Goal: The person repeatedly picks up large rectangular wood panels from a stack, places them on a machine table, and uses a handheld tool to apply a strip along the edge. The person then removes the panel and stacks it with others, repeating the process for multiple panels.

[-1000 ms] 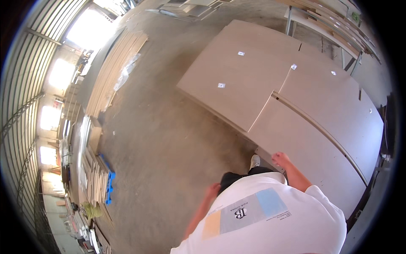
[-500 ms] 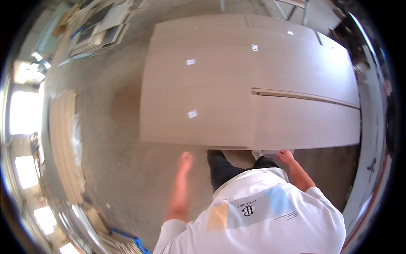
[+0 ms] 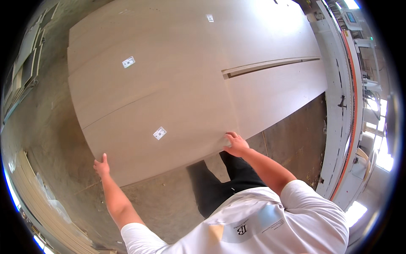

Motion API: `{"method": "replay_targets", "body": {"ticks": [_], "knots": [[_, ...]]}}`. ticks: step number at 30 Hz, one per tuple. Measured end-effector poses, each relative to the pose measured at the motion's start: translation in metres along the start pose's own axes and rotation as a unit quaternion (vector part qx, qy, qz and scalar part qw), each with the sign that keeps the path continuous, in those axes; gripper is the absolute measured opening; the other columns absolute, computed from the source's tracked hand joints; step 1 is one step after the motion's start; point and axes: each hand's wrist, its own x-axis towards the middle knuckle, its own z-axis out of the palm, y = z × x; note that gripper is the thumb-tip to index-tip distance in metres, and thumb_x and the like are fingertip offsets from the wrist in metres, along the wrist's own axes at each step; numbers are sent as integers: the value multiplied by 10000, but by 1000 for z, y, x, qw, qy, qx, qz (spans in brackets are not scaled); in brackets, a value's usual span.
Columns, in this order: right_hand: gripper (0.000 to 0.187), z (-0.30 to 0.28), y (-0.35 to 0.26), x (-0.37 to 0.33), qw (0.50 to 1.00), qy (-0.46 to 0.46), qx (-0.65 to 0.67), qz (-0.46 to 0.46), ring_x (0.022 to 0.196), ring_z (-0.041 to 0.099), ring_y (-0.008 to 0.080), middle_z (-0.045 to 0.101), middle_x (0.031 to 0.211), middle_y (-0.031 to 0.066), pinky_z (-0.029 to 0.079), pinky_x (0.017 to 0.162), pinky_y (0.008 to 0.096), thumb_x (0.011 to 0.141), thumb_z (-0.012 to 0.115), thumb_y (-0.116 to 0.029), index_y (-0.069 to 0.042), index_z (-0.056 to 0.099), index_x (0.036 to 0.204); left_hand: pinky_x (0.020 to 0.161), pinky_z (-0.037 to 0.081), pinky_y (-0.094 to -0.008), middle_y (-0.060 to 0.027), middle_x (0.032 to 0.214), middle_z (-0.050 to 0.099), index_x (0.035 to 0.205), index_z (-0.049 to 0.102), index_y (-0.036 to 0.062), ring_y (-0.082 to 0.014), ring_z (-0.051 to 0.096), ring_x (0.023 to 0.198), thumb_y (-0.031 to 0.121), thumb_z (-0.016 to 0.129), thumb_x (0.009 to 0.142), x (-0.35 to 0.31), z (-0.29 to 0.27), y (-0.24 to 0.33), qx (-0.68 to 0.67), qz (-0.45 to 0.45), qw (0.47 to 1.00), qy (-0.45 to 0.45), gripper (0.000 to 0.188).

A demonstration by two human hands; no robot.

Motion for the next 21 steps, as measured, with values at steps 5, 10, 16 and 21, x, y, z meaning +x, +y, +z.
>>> {"method": "replay_targets", "body": {"ticks": [5, 10, 16, 21], "knots": [[655, -4, -11, -2, 999, 39, 1, -3, 1340, 479, 297, 449, 1483, 51, 446, 1105, 413, 852, 702, -382, -180, 506, 1443, 1151, 371, -510, -323, 1452, 481, 1432, 492, -81, -456, 451, 1365, 604, 742, 844, 20, 7, -33, -5, 86, 996, 15, 936], [651, -21, 14, 0, 997, 54, 23, 57, 1352, 471, 288, 452, 1488, 51, 445, 1110, 410, 841, 716, -359, -184, 514, 1434, 1131, 392, -509, -336, 1404, 513, 1425, 496, -91, -457, 490, 1325, 552, 779, 833, -19, 8, 8, -15, 130, 991, -42, 918], [650, -47, 110, 3, 976, 128, 49, 171, 1383, 456, 285, 442, 1531, 56, 427, 1133, 402, 843, 710, -361, -126, 527, 1421, 1008, 464, -496, -250, 1179, 585, 1390, 543, -69, -408, 577, 1120, 442, 800, 839, -123, 64, 52, -41, 191, 979, -50, 794], [640, -53, 166, 4, 970, 183, 105, 124, 1379, 462, 296, 464, 1517, 70, 419, 1131, 418, 844, 709, -363, -102, 534, 1402, 933, 508, -470, -216, 1197, 567, 1399, 532, -71, -355, 612, 1043, 343, 794, 853, -257, 108, 129, -79, 256, 960, -81, 734]]}}
